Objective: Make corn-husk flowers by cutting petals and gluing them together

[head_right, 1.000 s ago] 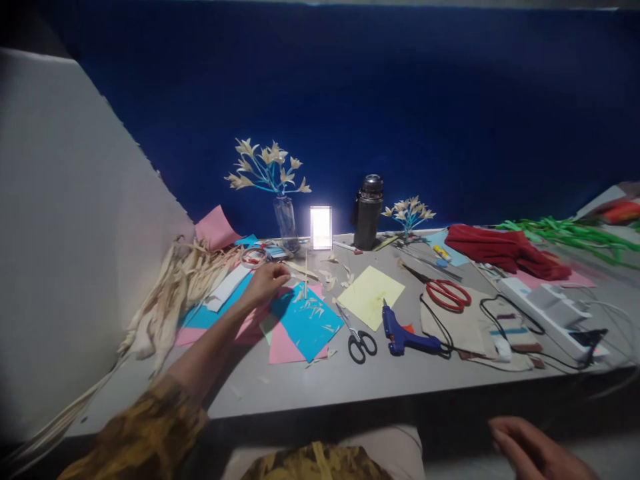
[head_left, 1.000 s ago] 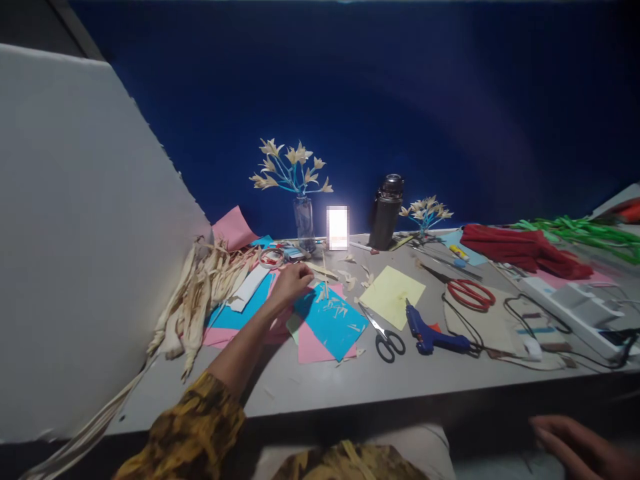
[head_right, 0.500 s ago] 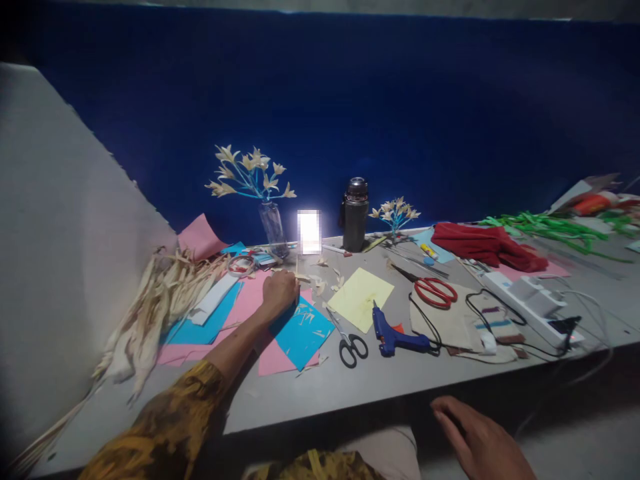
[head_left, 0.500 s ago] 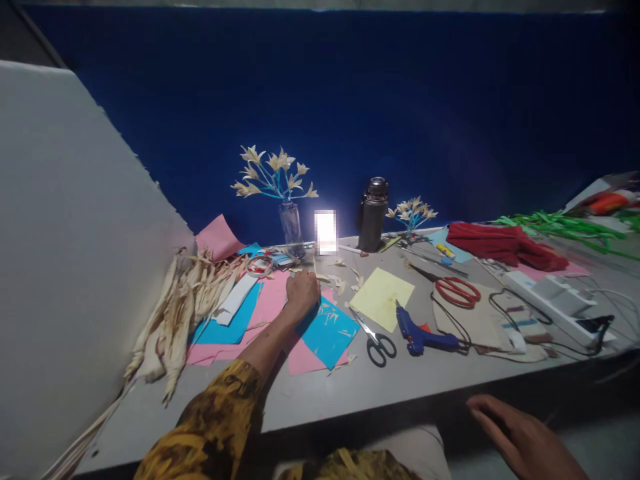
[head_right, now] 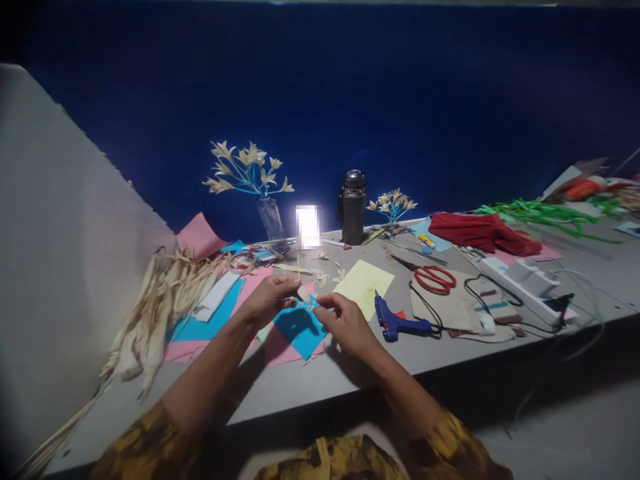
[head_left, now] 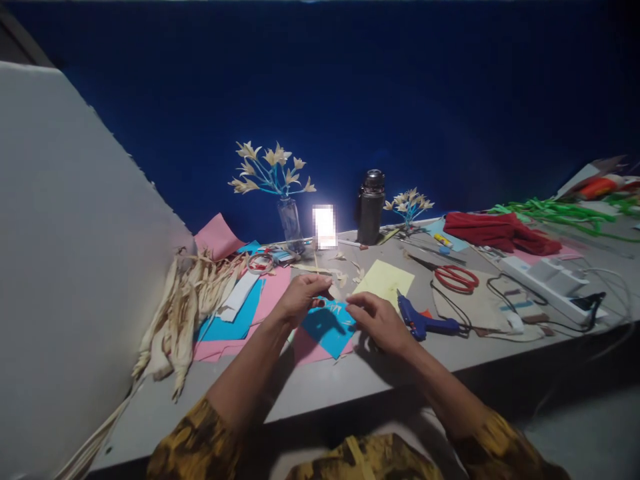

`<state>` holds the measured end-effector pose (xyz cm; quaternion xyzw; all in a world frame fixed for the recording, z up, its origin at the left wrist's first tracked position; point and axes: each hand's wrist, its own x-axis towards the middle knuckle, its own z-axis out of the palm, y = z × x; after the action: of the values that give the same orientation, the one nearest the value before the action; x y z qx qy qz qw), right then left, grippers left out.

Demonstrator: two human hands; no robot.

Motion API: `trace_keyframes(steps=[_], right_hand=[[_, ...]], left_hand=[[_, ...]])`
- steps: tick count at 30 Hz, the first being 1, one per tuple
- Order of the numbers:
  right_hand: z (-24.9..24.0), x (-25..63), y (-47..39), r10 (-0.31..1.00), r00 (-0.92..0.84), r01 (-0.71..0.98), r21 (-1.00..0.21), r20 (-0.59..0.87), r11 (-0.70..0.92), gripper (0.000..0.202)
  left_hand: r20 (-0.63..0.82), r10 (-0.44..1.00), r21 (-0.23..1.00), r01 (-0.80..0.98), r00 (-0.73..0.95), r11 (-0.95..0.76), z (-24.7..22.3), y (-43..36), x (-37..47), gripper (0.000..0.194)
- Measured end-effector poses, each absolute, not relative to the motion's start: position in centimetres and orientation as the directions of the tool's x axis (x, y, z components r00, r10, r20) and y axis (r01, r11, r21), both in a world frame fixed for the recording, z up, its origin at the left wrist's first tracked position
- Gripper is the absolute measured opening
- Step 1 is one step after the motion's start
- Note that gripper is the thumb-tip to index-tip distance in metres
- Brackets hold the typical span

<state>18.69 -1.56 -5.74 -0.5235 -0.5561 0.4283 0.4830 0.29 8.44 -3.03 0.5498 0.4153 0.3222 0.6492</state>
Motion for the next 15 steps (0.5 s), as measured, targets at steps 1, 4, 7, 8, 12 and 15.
trace_keyframes(steps=[1, 4, 7, 8, 12, 15], right_hand=[[-6.0, 18.0, -1.0, 0.996, 0.001, 0.125, -0.988, 0.090, 0.089, 0.029], [-6.4, 16.6, -0.3, 0.995, -0.033, 0.033, -0.995, 0.090, 0.092, 0.026], [-6.6, 16.1, -0.5, 0.996, -0.032, 0.005, -0.997, 0.079, 0.079, 0.027], [-6.6, 16.1, -0.5, 0.997, -0.032, 0.002, -0.997, 0.073, 0.073, 0.028], [-6.5, 16.2, -0.5, 0.997, -0.075, 0.023, -1.000, 0.012, 0.013, 0.029], [-6.3, 16.4, -0.5, 0.985, -0.148, 0.037, -0.996, -0.086, -0.081, 0.028]], left_hand=[[-0.195, 0.868, 0.979, 0.041, 0.457, 0.199, -3.1, 8.0, 0.2, 0.039], [-0.236, 0.848, 0.969, 0.046, 0.474, 0.244, -3.2, 7.4, -0.2, 0.039], [-0.260, 0.824, 0.957, 0.022, 0.504, 0.288, -3.3, 7.4, -1.0, 0.042], [-0.262, 0.816, 0.954, 0.011, 0.516, 0.299, -3.3, 7.5, -1.2, 0.043], [-0.249, 0.765, 0.950, -0.005, 0.594, 0.313, -3.5, 7.8, -2.0, 0.047], [-0.225, 0.714, 0.959, 0.019, 0.664, 0.284, -4.2, 8.0, -2.3, 0.036]])
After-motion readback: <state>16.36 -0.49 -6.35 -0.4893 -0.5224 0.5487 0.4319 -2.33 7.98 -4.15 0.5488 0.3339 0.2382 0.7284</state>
